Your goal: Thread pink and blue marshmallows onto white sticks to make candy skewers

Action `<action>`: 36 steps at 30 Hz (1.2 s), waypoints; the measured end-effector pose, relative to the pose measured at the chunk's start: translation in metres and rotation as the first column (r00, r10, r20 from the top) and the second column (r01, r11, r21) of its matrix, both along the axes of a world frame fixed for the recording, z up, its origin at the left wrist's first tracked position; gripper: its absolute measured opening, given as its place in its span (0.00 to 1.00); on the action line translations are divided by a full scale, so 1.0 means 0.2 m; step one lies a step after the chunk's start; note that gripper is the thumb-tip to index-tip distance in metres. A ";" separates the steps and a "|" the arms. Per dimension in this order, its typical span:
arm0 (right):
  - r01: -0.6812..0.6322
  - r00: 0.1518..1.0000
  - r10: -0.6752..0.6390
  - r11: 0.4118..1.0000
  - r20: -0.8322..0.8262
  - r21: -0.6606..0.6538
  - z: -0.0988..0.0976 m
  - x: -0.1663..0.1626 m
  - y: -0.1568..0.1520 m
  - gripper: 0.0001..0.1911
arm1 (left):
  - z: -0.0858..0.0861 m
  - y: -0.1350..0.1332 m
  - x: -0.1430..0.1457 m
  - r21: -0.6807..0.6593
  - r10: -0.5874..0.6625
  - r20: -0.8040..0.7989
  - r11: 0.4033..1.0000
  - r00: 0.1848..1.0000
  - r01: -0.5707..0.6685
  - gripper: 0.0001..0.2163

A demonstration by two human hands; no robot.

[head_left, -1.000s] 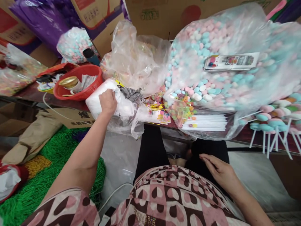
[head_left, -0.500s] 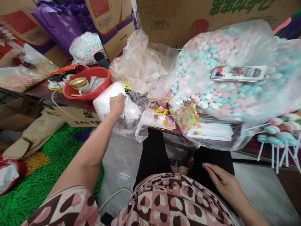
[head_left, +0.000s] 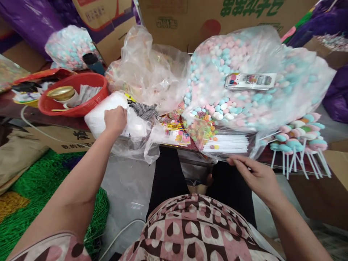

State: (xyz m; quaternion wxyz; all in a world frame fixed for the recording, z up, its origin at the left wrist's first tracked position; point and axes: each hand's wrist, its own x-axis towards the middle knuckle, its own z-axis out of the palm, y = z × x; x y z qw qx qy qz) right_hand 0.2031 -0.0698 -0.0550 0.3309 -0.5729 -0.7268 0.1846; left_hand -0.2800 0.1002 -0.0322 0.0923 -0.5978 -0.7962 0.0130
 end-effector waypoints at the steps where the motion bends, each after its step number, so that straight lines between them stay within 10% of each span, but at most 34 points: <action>1: 0.010 1.000 -0.011 0.999 0.028 0.042 0.01 0.00 0.04 0.13 | 0.00 0.00 0.00 -0.005 -0.011 -0.006 1.000 1.000 0.011 0.18; 14: -0.154 0.823 0.025 0.972 0.568 0.180 -0.10 -0.05 0.35 0.18 | 0.00 -0.02 -0.03 0.062 -0.066 -0.004 0.996 0.998 0.066 0.18; 31: -0.128 0.887 0.022 0.972 0.461 0.200 -0.17 0.01 0.39 0.18 | 0.05 -0.08 0.00 0.225 -0.040 0.152 0.974 0.988 0.004 0.21; 36: -0.090 0.912 -0.002 0.974 0.409 0.206 -0.18 0.00 0.39 0.19 | 0.12 -0.19 0.13 0.446 -0.214 0.197 0.889 0.957 0.107 0.18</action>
